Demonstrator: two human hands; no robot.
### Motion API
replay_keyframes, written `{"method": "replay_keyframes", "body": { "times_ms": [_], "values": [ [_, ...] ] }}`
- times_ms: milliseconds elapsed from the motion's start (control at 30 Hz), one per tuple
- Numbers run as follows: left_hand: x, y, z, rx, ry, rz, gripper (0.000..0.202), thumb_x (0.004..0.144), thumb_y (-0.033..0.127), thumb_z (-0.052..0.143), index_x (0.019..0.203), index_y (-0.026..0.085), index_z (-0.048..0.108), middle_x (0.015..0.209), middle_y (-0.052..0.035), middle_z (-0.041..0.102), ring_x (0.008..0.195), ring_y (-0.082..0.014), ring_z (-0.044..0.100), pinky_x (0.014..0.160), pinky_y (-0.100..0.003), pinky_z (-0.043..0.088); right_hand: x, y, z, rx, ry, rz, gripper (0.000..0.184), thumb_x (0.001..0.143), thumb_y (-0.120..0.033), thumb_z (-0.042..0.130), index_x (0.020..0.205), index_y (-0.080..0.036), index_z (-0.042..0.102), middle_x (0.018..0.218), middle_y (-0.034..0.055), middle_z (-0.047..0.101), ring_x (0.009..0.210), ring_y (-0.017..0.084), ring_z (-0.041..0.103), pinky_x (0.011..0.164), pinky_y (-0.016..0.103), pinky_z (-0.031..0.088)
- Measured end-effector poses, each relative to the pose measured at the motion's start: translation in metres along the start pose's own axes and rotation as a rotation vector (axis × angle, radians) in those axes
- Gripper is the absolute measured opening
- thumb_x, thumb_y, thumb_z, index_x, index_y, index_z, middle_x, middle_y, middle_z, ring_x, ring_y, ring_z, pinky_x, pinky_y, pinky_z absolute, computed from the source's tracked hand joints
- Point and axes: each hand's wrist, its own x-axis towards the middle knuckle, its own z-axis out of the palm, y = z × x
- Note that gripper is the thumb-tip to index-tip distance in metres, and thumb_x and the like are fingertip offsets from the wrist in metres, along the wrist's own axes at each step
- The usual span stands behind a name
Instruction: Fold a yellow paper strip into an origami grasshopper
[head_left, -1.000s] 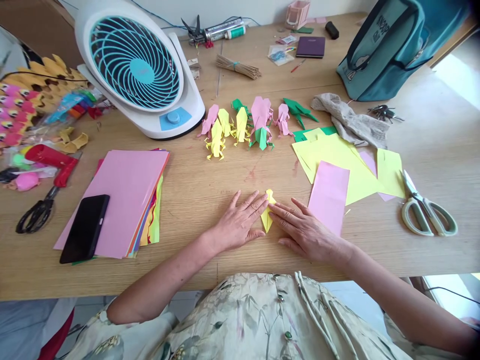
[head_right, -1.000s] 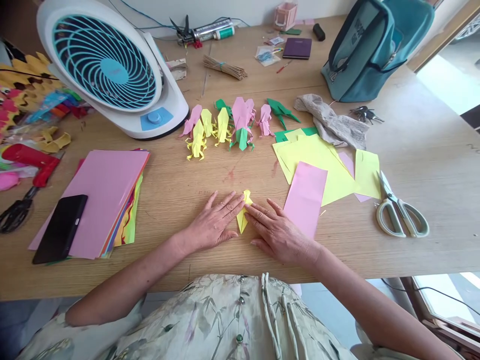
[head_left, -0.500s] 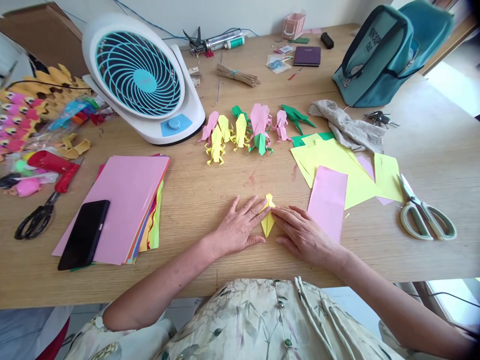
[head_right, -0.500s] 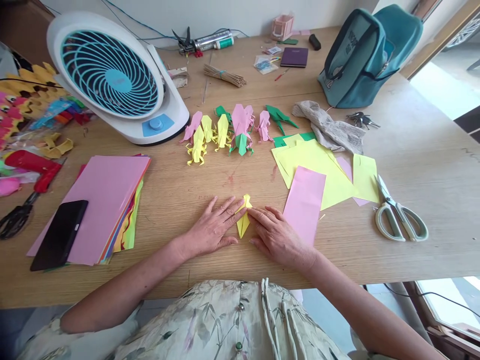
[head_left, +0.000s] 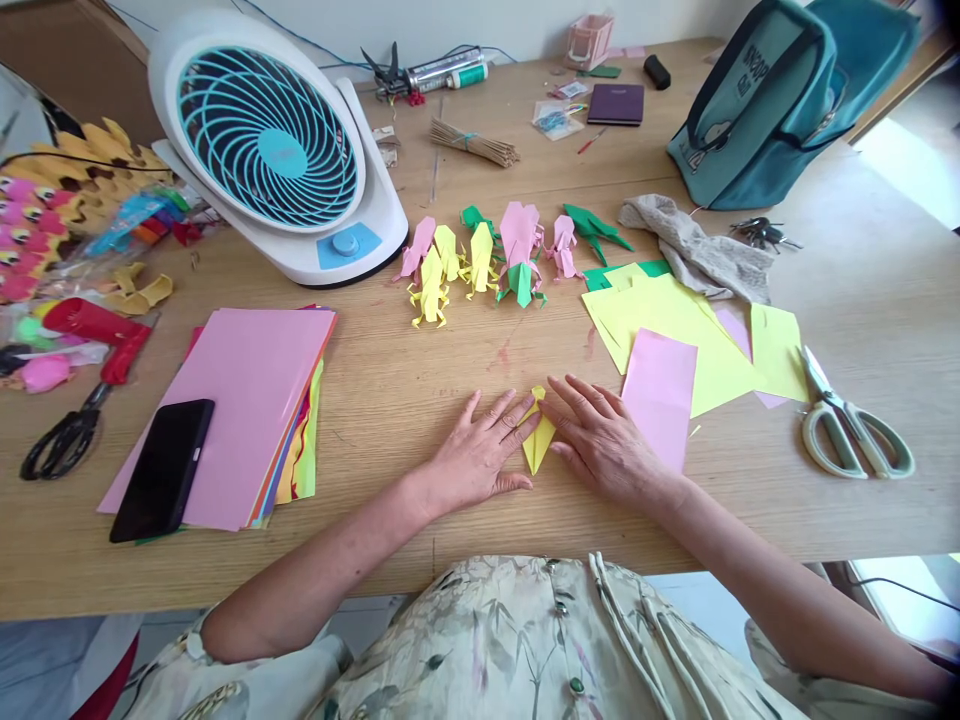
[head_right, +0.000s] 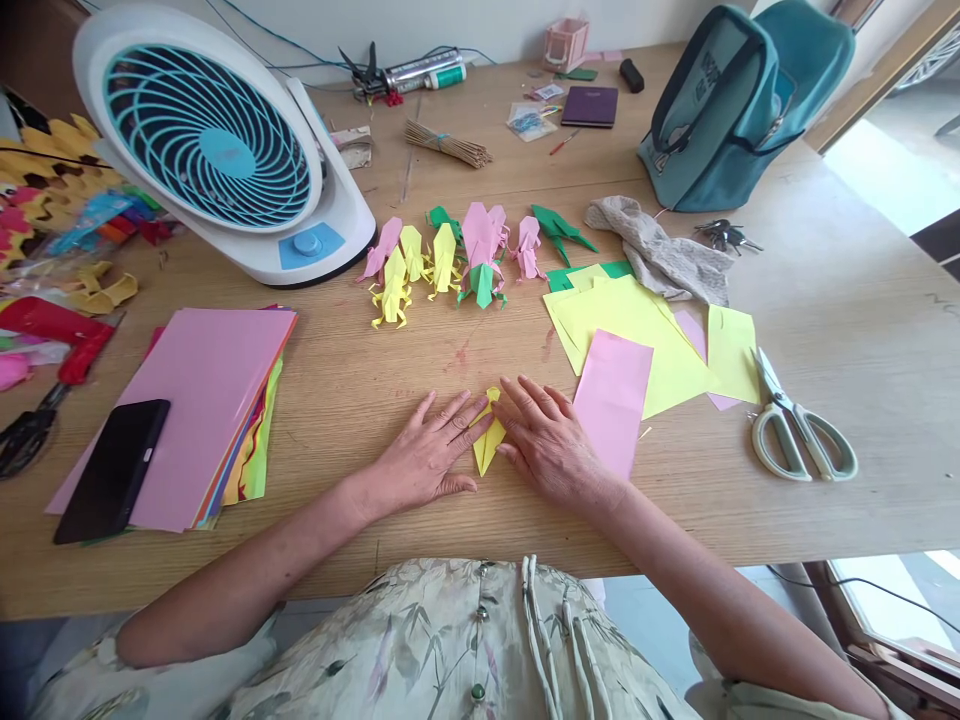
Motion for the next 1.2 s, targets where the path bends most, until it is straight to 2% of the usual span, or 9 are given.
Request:
{"method": "replay_keyframes", "body": {
  "times_ms": [200,333,467,533,600,733,900,1067,1200],
  "values": [
    [-0.001,0.0,0.003,0.019,0.034,0.0,0.083,0.092,0.066,0.041,0.158,0.02,0.019,0.165,-0.0105,0.016,0.152,-0.0329,0.014,0.12,-0.061,0.013,0.0,0.0,0.002,-0.017,-0.016,0.026,0.059,0.102,-0.042,0.038,0.156,-0.02,0.029,0.162,0.0138,0.027,0.149,0.035,0.024,0.116,0.056,0.026],
    [-0.002,-0.001,0.005,-0.005,0.024,-0.001,0.079,0.095,0.064,0.039,0.158,0.021,0.019,0.166,-0.01,0.016,0.153,-0.0323,0.013,0.12,-0.061,0.01,-0.011,-0.012,0.001,-0.002,-0.015,0.004,0.064,0.102,-0.043,0.039,0.159,-0.02,0.02,0.164,0.0119,0.023,0.15,0.035,0.019,0.118,0.057,0.023],
    [-0.004,0.0,0.002,-0.034,0.004,-0.016,0.066,0.101,0.042,0.039,0.158,0.022,0.016,0.167,-0.0056,0.011,0.154,-0.0289,0.008,0.121,-0.059,0.01,-0.025,-0.03,-0.003,0.005,-0.046,-0.046,0.06,0.102,-0.043,0.038,0.157,-0.02,0.026,0.165,0.0109,0.02,0.15,0.035,0.021,0.117,0.057,0.023],
    [-0.005,0.001,0.0,-0.04,0.018,-0.015,0.066,0.099,0.03,0.039,0.159,0.022,0.012,0.167,-0.0046,0.008,0.154,-0.0273,0.006,0.121,-0.058,0.01,-0.03,-0.036,-0.005,0.015,-0.065,-0.077,0.058,0.103,-0.042,0.038,0.155,-0.019,0.031,0.164,0.0115,0.023,0.149,0.034,0.024,0.117,0.057,0.023],
    [-0.006,0.001,0.0,-0.046,0.039,-0.011,0.068,0.097,0.025,0.038,0.159,0.022,0.01,0.167,-0.0044,0.008,0.154,-0.0269,0.006,0.122,-0.058,0.01,-0.033,-0.039,-0.007,0.037,-0.079,-0.107,0.056,0.103,-0.039,0.038,0.154,-0.018,0.033,0.162,0.0121,0.029,0.146,0.032,0.03,0.117,0.056,0.024],
    [-0.006,0.002,0.002,-0.048,0.057,-0.013,0.066,0.097,0.024,0.036,0.159,0.025,0.013,0.167,-0.0038,0.009,0.154,-0.0276,0.008,0.122,-0.058,0.01,-0.036,-0.04,-0.005,0.065,-0.065,-0.146,0.055,0.103,-0.035,0.039,0.154,-0.018,0.032,0.157,0.014,0.038,0.143,0.031,0.036,0.118,0.058,0.021],
    [-0.005,0.003,0.004,-0.044,0.052,-0.033,0.064,0.098,0.027,0.036,0.158,0.026,0.016,0.167,-0.0038,0.008,0.154,-0.0294,0.009,0.12,-0.061,0.012,-0.039,-0.041,0.0,0.037,-0.042,-0.164,0.052,0.101,-0.034,0.044,0.15,-0.015,0.042,0.156,0.0165,0.04,0.144,0.033,0.036,0.119,0.061,0.019],
    [-0.004,0.005,0.002,-0.04,0.02,-0.033,0.063,0.099,0.028,0.037,0.158,0.029,0.016,0.167,-0.0032,0.003,0.154,-0.0311,0.008,0.119,-0.065,0.012,-0.04,-0.042,0.002,-0.002,-0.029,-0.193,0.054,0.1,-0.035,0.047,0.149,-0.014,0.042,0.158,0.0205,0.033,0.146,0.036,0.033,0.117,0.062,0.022],
    [-0.004,0.005,-0.002,-0.046,0.006,-0.047,0.061,0.1,0.03,0.036,0.158,0.028,0.018,0.167,-0.0018,0.005,0.154,-0.0296,0.009,0.12,-0.062,0.011,-0.039,-0.043,0.002,-0.015,-0.006,-0.197,0.052,0.099,-0.034,0.048,0.147,-0.013,0.045,0.156,0.0204,0.037,0.145,0.036,0.034,0.115,0.059,0.029]
  ]
}}
